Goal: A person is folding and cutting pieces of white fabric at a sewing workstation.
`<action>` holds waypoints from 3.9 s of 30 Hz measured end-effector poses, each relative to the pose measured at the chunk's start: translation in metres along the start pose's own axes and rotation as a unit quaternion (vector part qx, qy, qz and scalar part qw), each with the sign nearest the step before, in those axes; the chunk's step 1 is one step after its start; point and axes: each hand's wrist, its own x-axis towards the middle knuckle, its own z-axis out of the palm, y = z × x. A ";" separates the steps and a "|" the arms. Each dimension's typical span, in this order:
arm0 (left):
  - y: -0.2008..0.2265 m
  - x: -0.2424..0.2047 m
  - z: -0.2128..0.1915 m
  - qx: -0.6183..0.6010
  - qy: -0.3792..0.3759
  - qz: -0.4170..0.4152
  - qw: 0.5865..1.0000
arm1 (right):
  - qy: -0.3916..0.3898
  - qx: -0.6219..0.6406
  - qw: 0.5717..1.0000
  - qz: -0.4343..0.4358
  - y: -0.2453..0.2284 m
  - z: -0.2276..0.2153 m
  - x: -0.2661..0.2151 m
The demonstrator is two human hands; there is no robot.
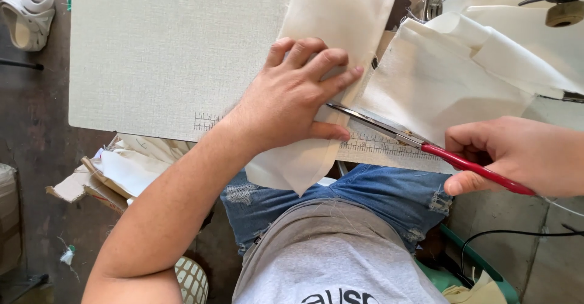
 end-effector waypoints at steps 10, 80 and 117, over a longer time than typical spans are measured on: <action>-0.003 0.015 -0.001 -0.019 -0.024 -0.273 0.962 | -0.067 0.342 0.937 0.016 -0.008 0.072 -0.034; 0.071 -0.073 -0.075 -0.094 -0.221 -0.058 0.969 | 0.017 0.338 0.941 -0.021 0.094 0.101 -0.007; -0.002 -0.002 -0.001 0.114 0.022 -0.321 0.940 | -0.073 0.371 0.924 -0.051 0.012 0.084 -0.016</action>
